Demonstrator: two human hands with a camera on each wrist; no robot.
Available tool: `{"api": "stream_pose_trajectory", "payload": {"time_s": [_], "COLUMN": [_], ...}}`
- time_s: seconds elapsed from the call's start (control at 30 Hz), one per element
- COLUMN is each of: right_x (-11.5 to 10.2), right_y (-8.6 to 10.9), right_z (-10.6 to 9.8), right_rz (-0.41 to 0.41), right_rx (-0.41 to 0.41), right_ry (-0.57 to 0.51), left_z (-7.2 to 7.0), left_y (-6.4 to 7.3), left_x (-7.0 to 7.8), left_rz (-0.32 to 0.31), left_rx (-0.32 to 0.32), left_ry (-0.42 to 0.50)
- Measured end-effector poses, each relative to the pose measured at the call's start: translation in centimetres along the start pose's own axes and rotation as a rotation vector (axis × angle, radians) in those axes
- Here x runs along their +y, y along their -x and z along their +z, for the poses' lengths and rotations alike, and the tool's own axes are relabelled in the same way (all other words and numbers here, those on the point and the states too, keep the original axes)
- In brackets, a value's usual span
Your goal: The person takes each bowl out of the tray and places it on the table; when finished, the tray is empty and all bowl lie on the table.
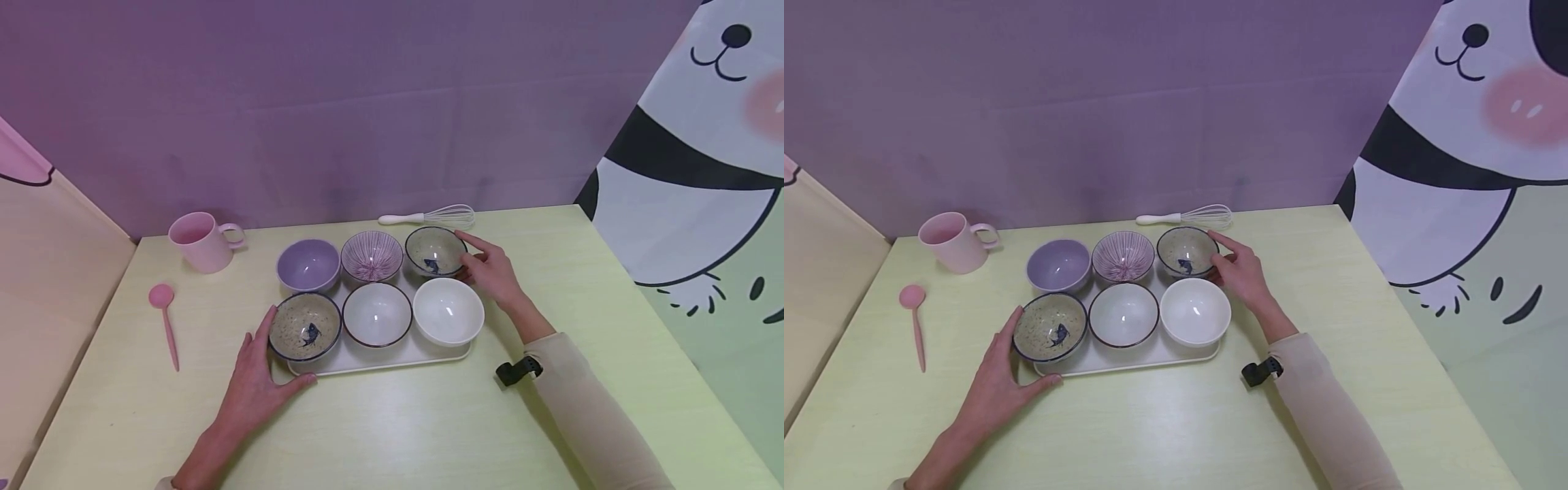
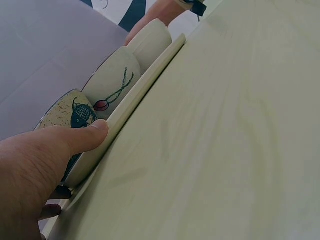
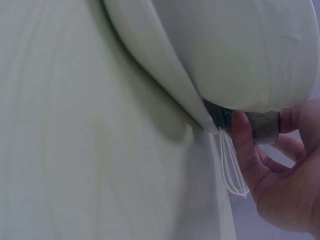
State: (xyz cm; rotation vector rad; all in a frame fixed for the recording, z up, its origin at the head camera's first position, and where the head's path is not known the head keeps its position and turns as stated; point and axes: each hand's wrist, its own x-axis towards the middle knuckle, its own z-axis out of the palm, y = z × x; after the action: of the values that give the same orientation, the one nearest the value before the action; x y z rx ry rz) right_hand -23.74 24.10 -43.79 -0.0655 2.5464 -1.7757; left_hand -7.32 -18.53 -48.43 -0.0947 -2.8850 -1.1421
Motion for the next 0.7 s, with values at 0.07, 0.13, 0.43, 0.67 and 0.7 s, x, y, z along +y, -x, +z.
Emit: {"api": "stream_pose_trajectory", "payload": {"time_s": [0.07, 0.13, 0.43, 0.67, 0.7], "right_x": [-0.1, -0.2, -0.3, 0.5, 0.6], "right_y": [0.1, 0.2, 0.9, 1.5, 1.6], "right_z": [-0.2, -0.5, -1.9, -3.5, -3.7], "right_rz": [0.001, -0.002, -0.023, -0.02, -0.016], "right_rx": [0.009, 0.022, 0.058, 0.105, 0.111], "right_ry": [-0.025, -0.043, -0.12, -0.132, -0.126], "left_z": [0.1, 0.1, 0.0, -0.1, -0.1], "left_y": [0.0, -0.1, 0.0, 0.1, 0.1], "left_x": [0.0, -0.1, 0.1, 0.1, 0.1], "left_rz": [-0.004, -0.007, -0.008, -0.017, -0.014], "left_rx": [-0.001, -0.002, -0.003, -0.016, -0.015], "left_ry": [0.001, 0.002, -0.004, -0.003, -0.003]}}
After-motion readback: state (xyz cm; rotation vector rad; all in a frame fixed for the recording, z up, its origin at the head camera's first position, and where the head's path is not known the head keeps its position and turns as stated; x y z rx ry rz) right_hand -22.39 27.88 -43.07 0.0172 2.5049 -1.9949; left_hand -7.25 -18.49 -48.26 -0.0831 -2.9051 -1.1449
